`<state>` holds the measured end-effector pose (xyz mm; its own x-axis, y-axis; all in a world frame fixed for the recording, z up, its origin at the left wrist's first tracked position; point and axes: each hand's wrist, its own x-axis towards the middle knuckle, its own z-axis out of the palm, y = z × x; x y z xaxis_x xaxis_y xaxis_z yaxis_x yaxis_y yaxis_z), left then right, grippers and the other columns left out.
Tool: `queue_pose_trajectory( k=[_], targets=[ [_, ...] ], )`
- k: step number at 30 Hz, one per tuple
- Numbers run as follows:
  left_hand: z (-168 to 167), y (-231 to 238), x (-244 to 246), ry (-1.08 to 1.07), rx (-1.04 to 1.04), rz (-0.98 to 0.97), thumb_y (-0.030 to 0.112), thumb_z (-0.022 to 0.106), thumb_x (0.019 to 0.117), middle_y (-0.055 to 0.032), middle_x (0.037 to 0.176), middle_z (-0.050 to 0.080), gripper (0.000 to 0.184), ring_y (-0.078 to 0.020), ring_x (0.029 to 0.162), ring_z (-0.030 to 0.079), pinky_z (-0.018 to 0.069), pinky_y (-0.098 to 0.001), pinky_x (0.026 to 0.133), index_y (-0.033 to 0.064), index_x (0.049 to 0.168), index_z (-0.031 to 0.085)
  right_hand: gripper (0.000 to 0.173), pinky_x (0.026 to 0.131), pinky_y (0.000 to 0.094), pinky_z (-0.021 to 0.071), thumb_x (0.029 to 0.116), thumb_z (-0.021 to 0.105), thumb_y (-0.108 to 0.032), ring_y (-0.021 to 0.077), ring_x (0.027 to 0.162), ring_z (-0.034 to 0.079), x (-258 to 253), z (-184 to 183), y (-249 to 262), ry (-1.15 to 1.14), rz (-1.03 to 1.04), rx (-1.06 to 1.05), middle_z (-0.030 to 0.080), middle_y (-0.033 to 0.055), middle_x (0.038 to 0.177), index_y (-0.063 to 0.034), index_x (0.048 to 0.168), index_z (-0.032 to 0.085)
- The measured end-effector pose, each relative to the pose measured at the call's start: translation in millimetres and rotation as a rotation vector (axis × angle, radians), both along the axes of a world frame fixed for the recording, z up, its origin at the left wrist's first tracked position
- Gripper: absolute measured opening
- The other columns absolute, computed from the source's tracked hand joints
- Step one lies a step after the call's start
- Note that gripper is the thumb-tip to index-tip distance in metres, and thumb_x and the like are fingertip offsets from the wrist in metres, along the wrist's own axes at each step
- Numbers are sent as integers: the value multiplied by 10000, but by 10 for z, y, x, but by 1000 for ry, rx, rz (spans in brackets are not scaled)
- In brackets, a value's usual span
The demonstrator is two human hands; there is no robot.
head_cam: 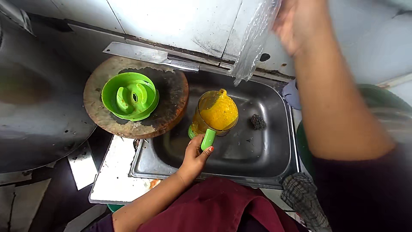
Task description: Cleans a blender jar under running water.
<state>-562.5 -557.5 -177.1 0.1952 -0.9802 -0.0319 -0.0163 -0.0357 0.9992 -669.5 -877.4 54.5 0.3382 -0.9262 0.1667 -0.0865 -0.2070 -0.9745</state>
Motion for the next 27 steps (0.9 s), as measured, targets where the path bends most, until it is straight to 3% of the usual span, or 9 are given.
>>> queue_pose_trajectory(
  k=[1,2,6,8,15,19,27],
  targets=[
    [7,-22,12,-60,6,-3,300,581,970,-79,1116,669,427,-146,1059,625,487,-375,1005,-2,1270,619,409,955,364,578,1135,328,-317,186,1081,687,-19,-133,44,52,82,48,678,101,1194,-22,1350,512],
    [14,-41,19,-112,5,-1,319,575,975,-79,1098,676,436,-159,1065,623,460,-415,1033,-4,1263,623,478,979,366,583,1131,345,-401,187,1117,695,-32,-259,103,86,127,76,687,93,1242,-42,1423,466],
    [52,-102,38,-146,31,12,316,573,967,-73,1085,676,427,-162,1071,622,440,-436,1055,10,1260,626,399,824,300,609,1052,601,-337,117,860,692,-85,-539,260,165,114,9,681,25,1005,-47,1326,595],
    [61,-118,51,-141,41,16,316,571,967,-73,1085,675,417,-163,1077,622,442,-431,1051,17,1253,628,320,777,287,605,1028,637,-318,92,782,668,-119,-543,290,218,67,-8,658,-5,938,-71,1231,647],
    [77,-169,55,-134,57,23,288,576,964,-78,1088,670,399,-161,1078,619,435,-421,1055,19,1254,628,186,766,304,630,1057,597,-245,80,727,665,-172,-435,476,250,25,128,634,-22,882,-83,1134,643],
    [70,-193,44,-143,66,22,299,574,959,-71,1078,672,395,-165,1072,620,425,-442,1060,31,1244,632,188,797,340,635,1083,550,-230,111,720,674,-135,-446,535,136,43,221,612,-21,811,-74,1147,635],
    [64,-177,51,-156,70,18,303,575,956,-76,1069,674,406,-172,1076,619,409,-447,1077,17,1239,634,223,807,357,637,1094,525,-238,129,754,685,-6,-502,600,114,45,263,624,7,844,-59,1145,649]
  ],
)
